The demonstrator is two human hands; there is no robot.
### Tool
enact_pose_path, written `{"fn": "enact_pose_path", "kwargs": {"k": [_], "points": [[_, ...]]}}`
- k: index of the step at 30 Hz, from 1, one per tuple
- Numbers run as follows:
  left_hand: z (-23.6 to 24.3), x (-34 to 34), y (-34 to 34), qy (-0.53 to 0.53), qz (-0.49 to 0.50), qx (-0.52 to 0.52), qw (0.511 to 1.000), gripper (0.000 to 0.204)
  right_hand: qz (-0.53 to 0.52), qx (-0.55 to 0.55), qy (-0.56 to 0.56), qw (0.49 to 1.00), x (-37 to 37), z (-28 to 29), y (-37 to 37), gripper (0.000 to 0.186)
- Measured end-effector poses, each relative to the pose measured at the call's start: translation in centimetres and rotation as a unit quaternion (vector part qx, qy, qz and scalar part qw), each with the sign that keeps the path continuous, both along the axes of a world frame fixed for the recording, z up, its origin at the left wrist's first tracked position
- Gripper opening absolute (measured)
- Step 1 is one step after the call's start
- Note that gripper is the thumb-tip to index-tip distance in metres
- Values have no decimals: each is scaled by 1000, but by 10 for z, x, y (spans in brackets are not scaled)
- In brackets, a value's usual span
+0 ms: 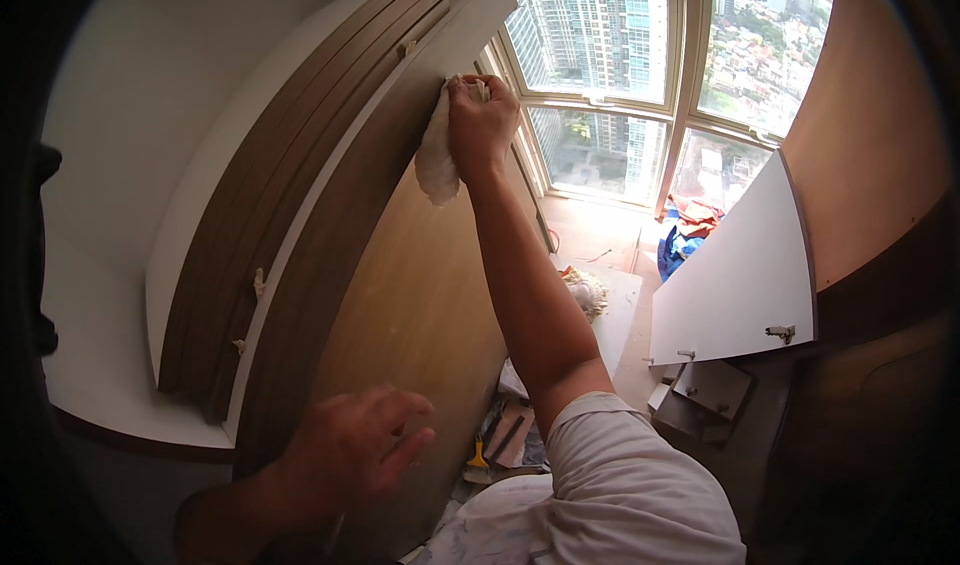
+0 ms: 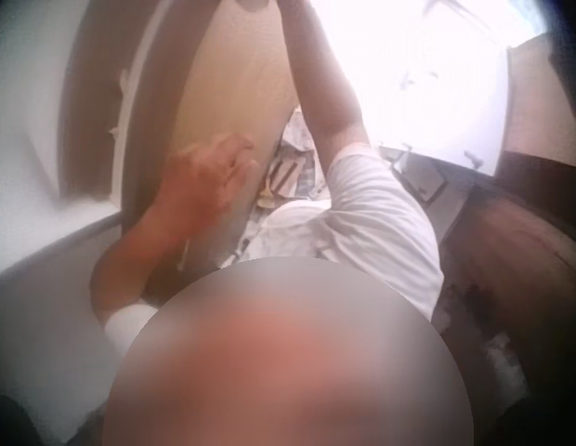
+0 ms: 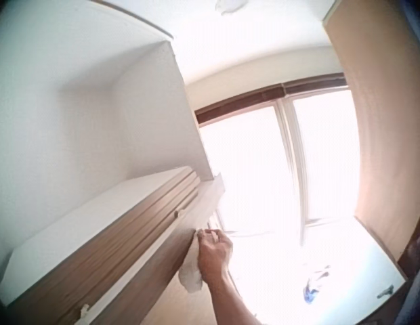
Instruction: The person wipes a wooden cabinet edge with a cloth, then uses a caulking gun to apply sealant along the cabinet's interior edge. The person smooths the applied caulk with a finger. Another person is visible in the background working on a nearby surface.
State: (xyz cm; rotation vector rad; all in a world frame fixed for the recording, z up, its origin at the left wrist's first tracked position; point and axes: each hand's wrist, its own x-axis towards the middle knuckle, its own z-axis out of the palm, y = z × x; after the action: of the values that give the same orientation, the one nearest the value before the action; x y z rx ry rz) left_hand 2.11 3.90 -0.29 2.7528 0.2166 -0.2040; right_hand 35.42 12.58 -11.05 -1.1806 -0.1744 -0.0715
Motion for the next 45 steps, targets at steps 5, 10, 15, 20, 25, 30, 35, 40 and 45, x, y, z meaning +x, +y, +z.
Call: {"fn": "enact_pose_path", "kwargs": {"k": [5, 10, 15, 20, 25, 30, 35, 40, 45], "points": [[0, -1, -2, 12, -6, -4, 1000, 25, 120, 37, -18, 992, -79, -12, -27, 22], [0, -3, -3, -18, -1, -4, 1000, 24, 97, 18, -40, 994, -101, -20, -33, 22], [1, -7, -3, -10, -5, 20, 1000, 23, 31, -27, -16, 999, 16, -8, 2, 25], [4, -5, -2, -16, 13, 5, 1000, 23, -46, -115, -13, 992, 88, 12, 15, 25], [5, -8, 2, 6, 23, -2, 1000, 24, 38, -64, -45, 996, 24, 7, -6, 28], [-3, -5, 11, 3, -23, 17, 1000, 25, 170, -36, -117, 978, -133, -32, -51, 25], [-10, -4, 21, -26, -73, 87, 993, 18, 320, -96, -122, 935, -215, -84, -126, 20], [-28, -14, 25, -66, -108, 150, 981, 11, 320, -206, -35, 924, -218, -130, -208, 20], [-53, -57, -22, -146, -120, 142, 972, 14, 330, -194, -1, 924, -230, -132, -249, 15]]}}
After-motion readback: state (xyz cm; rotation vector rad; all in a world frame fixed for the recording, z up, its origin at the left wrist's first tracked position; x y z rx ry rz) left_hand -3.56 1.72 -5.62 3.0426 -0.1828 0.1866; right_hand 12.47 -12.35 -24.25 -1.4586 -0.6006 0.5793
